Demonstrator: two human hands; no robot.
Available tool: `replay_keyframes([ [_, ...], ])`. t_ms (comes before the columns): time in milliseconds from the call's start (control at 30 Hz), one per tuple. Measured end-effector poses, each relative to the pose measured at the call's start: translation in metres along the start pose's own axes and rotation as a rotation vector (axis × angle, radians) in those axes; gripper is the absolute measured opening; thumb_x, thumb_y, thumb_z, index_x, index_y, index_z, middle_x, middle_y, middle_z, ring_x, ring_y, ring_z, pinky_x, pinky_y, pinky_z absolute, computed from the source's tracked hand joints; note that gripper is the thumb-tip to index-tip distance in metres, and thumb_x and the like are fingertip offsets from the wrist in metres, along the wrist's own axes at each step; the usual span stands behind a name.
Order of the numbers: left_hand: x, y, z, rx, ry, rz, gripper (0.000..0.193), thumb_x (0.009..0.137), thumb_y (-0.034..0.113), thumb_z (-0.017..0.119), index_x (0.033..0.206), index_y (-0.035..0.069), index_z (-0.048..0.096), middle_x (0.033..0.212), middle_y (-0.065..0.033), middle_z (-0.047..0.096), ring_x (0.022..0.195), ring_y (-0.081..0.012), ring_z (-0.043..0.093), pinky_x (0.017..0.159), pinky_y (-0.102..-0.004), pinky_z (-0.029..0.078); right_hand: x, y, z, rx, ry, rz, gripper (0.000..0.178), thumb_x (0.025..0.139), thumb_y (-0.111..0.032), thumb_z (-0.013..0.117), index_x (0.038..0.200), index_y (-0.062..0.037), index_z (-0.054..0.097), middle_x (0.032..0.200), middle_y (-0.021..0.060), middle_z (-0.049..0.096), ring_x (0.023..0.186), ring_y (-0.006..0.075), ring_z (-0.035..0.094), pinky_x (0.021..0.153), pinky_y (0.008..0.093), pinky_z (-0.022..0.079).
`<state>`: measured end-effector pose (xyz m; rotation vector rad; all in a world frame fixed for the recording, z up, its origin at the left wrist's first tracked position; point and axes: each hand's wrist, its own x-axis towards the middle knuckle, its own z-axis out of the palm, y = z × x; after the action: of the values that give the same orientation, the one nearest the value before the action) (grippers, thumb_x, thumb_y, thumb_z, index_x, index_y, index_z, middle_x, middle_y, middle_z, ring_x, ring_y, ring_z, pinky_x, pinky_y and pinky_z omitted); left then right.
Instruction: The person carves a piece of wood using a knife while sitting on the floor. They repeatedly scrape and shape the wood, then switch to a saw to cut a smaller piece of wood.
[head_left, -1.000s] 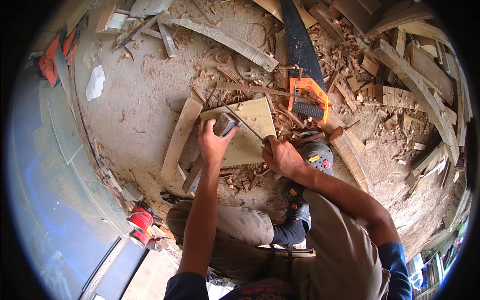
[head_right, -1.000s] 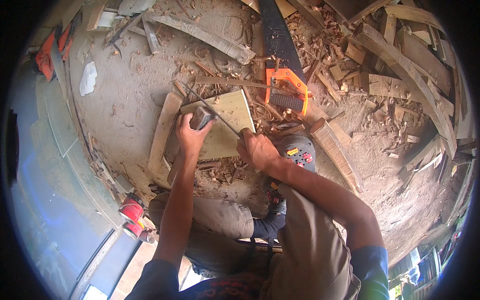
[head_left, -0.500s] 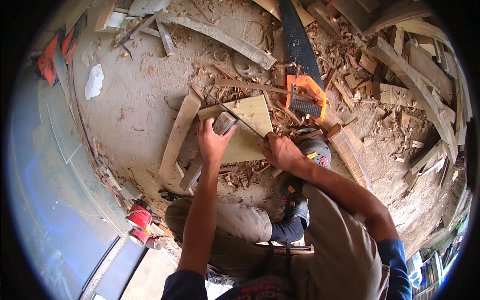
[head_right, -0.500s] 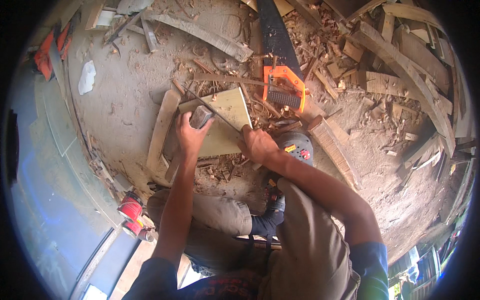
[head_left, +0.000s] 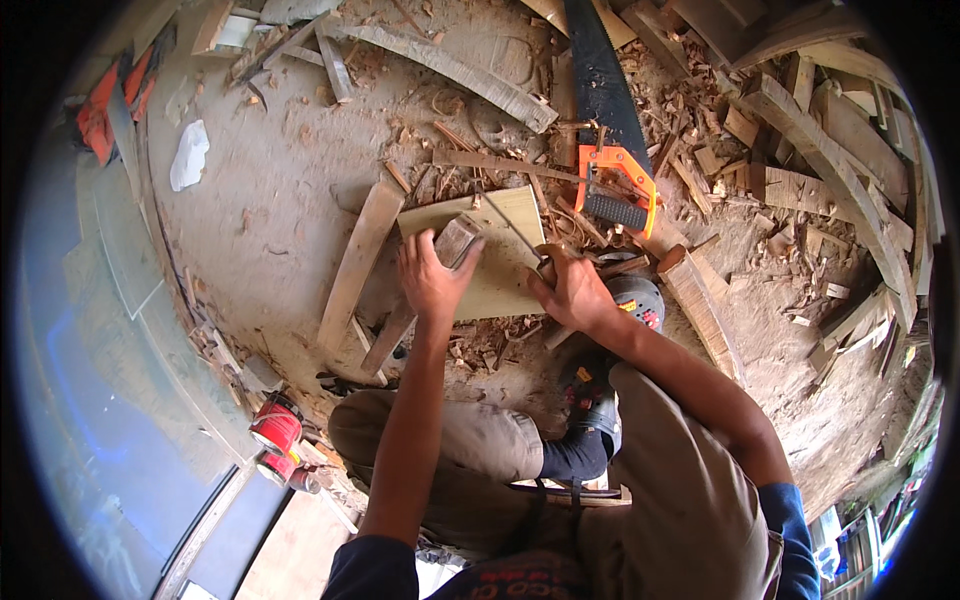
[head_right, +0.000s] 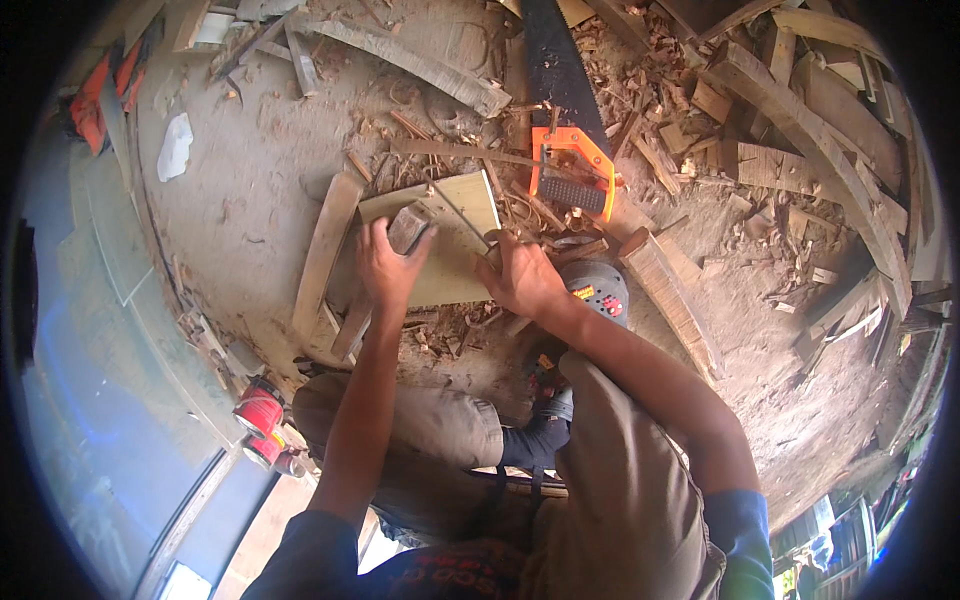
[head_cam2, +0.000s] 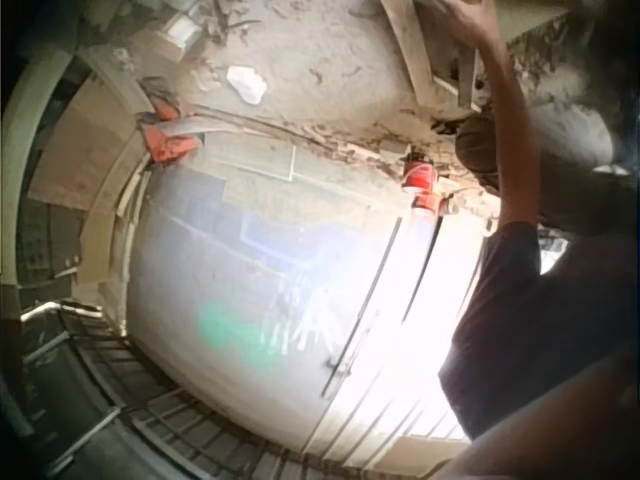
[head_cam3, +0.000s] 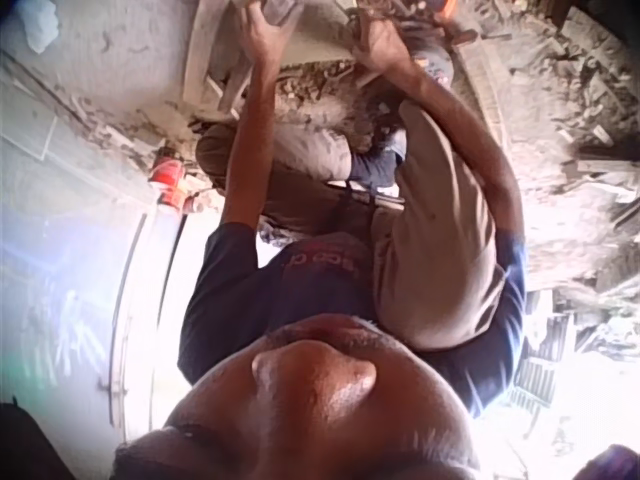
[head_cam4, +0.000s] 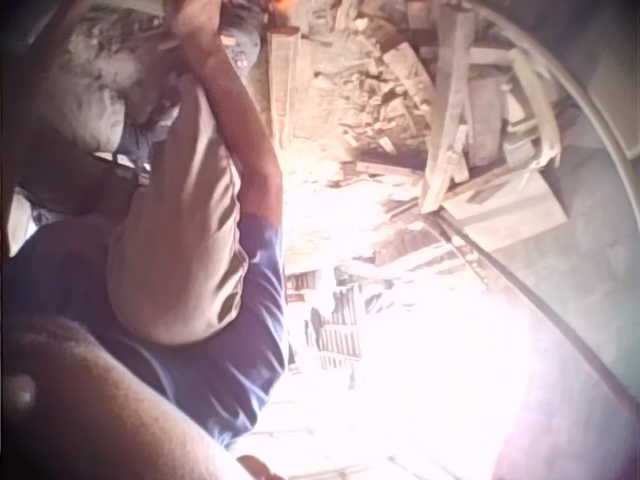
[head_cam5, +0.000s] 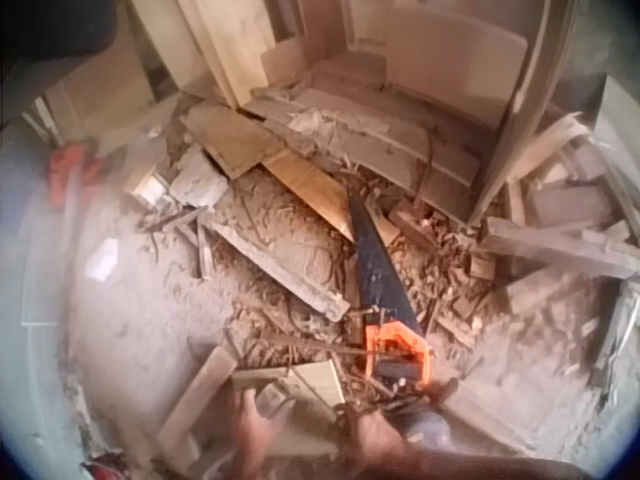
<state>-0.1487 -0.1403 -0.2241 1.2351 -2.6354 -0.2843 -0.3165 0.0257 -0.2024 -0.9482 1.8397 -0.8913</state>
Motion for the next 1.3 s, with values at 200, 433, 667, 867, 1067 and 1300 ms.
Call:
replay_keyframes([
  [200, -0.019, 0.013, 0.001, -0.048, 0.007, 0.05, 0.066, 0.085, 0.045, 0.072, 0.129, -0.002, 0.057, 0.124, -0.0208, 0.063, 0.112, -0.0395, 0.061, 0.096, -0.0487, 0.048, 0.002, 0.002, 0.001, -0.013, 0.071, -0.02, 0.031, 0.091, -0.019, 0.067, 0.104, 0.007, 0.057, 0.067, 0.0221, 0.064, 0.065, 0.0409, 0.067, 0.06, 0.047, 0.053],
  [433, -0.061, 0.042, 0.008, -0.117, -0.027, 0.047, 0.068, 0.092, 0.021, 0.067, 0.149, -0.005, 0.04, 0.145, -0.0249, 0.047, 0.132, -0.0439, 0.047, 0.112, -0.0571, 0.033, -0.002, 0.011, 0.011, -0.06, -0.078, 0.035, 0.032, 0.093, -0.025, 0.066, 0.104, 0.0034, 0.055, 0.075, 0.0241, 0.068, 0.072, 0.0457, 0.068, 0.068, 0.0526, 0.056],
  [667, -0.054, 0.015, -0.001, -0.227, -0.027, -0.048, 0.073, 0.085, 0.024, 0.076, 0.146, 0.0, 0.044, 0.137, -0.0222, 0.051, 0.125, -0.0424, 0.049, 0.106, -0.0543, 0.036, -0.003, 0.004, 0.006, -0.081, -0.068, 0.025, 0.027, 0.091, -0.02, 0.067, 0.094, 0.0047, 0.057, 0.07, 0.0242, 0.065, 0.07, 0.0432, 0.068, 0.063, 0.0484, 0.055],
  [867, -0.047, 0.005, 0.015, -0.16, -0.025, 0.0, 0.073, 0.084, 0.038, 0.073, 0.141, 0.002, 0.045, 0.132, -0.0207, 0.054, 0.122, -0.0409, 0.051, 0.105, -0.0532, 0.038, 0.002, 0.004, 0.013, -0.153, -0.156, 0.012, 0.034, 0.091, -0.026, 0.068, 0.1, 0.0028, 0.054, 0.08, 0.0263, 0.068, 0.077, 0.0474, 0.068, 0.07, 0.0532, 0.056],
  [1067, -0.05, 0.007, 0.017, -0.212, 0.015, -0.006, 0.073, 0.084, 0.039, 0.073, 0.141, 0.002, 0.045, 0.13, -0.0202, 0.056, 0.121, -0.0404, 0.052, 0.105, -0.0526, 0.038, 0.011, 0.005, 0.01, -0.168, -0.21, 0.051, 0.032, 0.09, -0.024, 0.068, 0.099, 0.0038, 0.054, 0.078, 0.0265, 0.068, 0.078, 0.0471, 0.068, 0.072, 0.0531, 0.056],
  [1300, -0.051, 0.003, 0.018, -0.235, 0.022, -0.004, 0.072, 0.085, 0.038, 0.074, 0.14, 0.001, 0.046, 0.13, -0.0205, 0.055, 0.121, -0.0402, 0.052, 0.105, -0.0522, 0.038, 0.009, 0.003, 0.016, -0.187, -0.123, -0.04, 0.024, 0.087, -0.014, 0.067, 0.096, 0.0043, 0.055, 0.07, 0.0255, 0.065, 0.071, 0.0439, 0.069, 0.063, 0.0504, 0.054],
])
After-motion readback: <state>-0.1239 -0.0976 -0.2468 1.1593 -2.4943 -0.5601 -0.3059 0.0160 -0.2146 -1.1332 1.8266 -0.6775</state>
